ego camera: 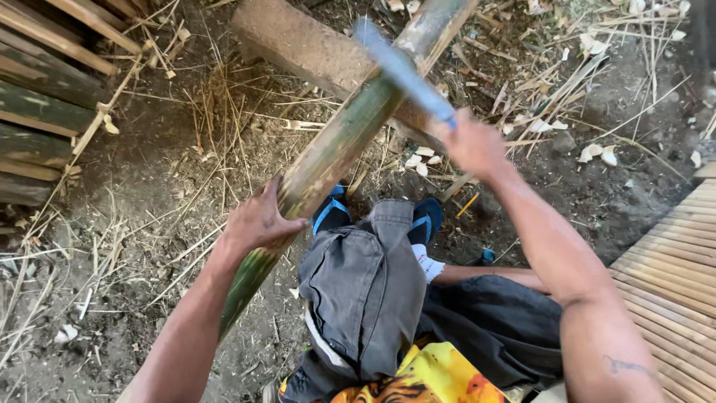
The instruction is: The person uses a machete to shave the outer layer of a bamboo pole resting on a wooden support. The person repeatedly strikes the bamboo to remove the outer skin, rotating the pole to access different sides.
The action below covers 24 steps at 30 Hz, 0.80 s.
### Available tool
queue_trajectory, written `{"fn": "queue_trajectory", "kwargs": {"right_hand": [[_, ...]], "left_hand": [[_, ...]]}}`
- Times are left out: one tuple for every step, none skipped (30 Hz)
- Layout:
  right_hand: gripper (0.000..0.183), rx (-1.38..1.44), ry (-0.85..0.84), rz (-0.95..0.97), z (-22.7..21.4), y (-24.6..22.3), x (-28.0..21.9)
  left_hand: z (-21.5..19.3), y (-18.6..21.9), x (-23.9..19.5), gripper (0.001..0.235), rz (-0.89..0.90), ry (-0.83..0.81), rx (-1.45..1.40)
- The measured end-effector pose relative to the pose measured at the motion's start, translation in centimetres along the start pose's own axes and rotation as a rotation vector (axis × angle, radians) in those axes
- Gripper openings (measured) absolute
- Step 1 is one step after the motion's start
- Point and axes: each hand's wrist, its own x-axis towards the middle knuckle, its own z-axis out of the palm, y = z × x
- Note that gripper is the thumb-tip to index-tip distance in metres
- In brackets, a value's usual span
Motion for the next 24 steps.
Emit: {"fn": "queue_trajectory", "kwargs": {"right_hand": [[0.053,-0.09,0.041,-0.145,1.2,-1.2,-0.6],[0.053,-0.183,0.082,-0.292,2.2,-2.0,-1.0],[0.056,-0.288,-0.003,-0.333,2.5,-1.8,-1.1],[0.053,-0.304,-0.033,-0.334,2.6,-1.5,-0.7],[0.051,-0.294,-0.043,-0.319,2.0,-0.7,0.3],[0.048,-0.216,0.033,-0.249,1.2,0.5,1.2],[0.046,-0.155,0.131,-0.199,0.6,1.6,1.7],[0.044,-0.143,0.212,-0.194,-0.7,2.1,2.8],[0.042,-0.136,0.258,-0.216,-1.4,2.2,3.5],[0.045,-0.129,0.328,-0.173,-0.7,2.3,2.7],[0.045,-0.152,0.263,-0.2,0.5,1.9,2.0],[0.045,-0.181,0.232,-0.228,0.6,1.6,2.3],[0.045,-0.21,0.201,-0.255,0.4,1.7,2.8],[0.046,-0.201,0.179,-0.203,0.7,2.1,3.1],[0.048,-0.193,0.158,-0.152,0.6,2.7,4.1],[0.049,-0.184,0.145,-0.099,0.3,3.4,5.1],[0.052,-0.157,0.219,-0.038,0.0,4.2,5.8],[0.056,-0.13,0.305,0.02,-1.0,4.9,6.7],[0.061,-0.102,0.39,0.078,-1.7,5.0,7.2],[0.061,-0.075,0.342,0.092,-1.8,4.7,6.9],[0.061,-0.048,0.295,0.105,-1.9,3.8,6.3],[0.062,-0.022,0.257,0.116,-2.5,2.6,5.8],[0.057,0.028,0.156,0.079,-2.5,1.6,4.3],[0.054,0.077,0.043,0.041,-1.6,0.3,2.2]], "left_hand": [[0.0,0.2,-0.1,0.129,0.033,0.049,0.011],[0.1,0.3,-0.4,0.124,0.018,0.031,0.003],[0.3,0.3,-0.7,0.119,0.002,0.013,-0.004],[0.3,0.3,-0.8,0.115,-0.015,-0.001,-0.01],[0.3,0.3,-0.6,0.117,-0.009,0.026,0.012],[0.6,0.1,-0.6,0.119,-0.005,0.047,0.036],[0.9,-0.1,-0.7,0.122,-0.001,0.067,0.06],[0.5,0.0,-0.1,0.121,0.022,0.103,0.036],[0.0,0.1,0.3,0.119,0.045,0.138,0.012],[0.1,-0.1,0.0,0.118,0.07,0.142,-0.006],[0.5,-0.1,-1.0,0.117,0.025,0.092,-0.03],[0.4,0.6,-1.4,0.116,-0.003,0.072,-0.05],[-0.1,1.2,-1.4,0.115,-0.031,0.051,-0.07],[-0.2,1.5,-1.7,0.115,-0.047,0.04,-0.058],[-0.5,1.6,-1.5,0.115,-0.063,0.028,-0.047],[-0.7,1.7,-1.5,0.115,-0.074,0.024,-0.032],[-0.5,1.8,-2.0,0.113,-0.086,-0.005,-0.032],[-0.6,2.2,-2.1,0.111,-0.093,-0.022,-0.032],[-0.8,2.4,-2.0,0.11,-0.101,-0.039,-0.032],[-0.7,2.3,-2.1,0.113,-0.103,-0.042,-0.04],[-0.5,2.1,-2.0,0.116,-0.105,-0.044,-0.047],[-0.6,1.9,-1.5,0.12,-0.103,-0.038,-0.055],[-0.7,1.5,-1.0,0.121,-0.072,-0.007,-0.063],[-0.6,1.0,-0.9,0.122,-0.049,0.014,-0.075]]}}
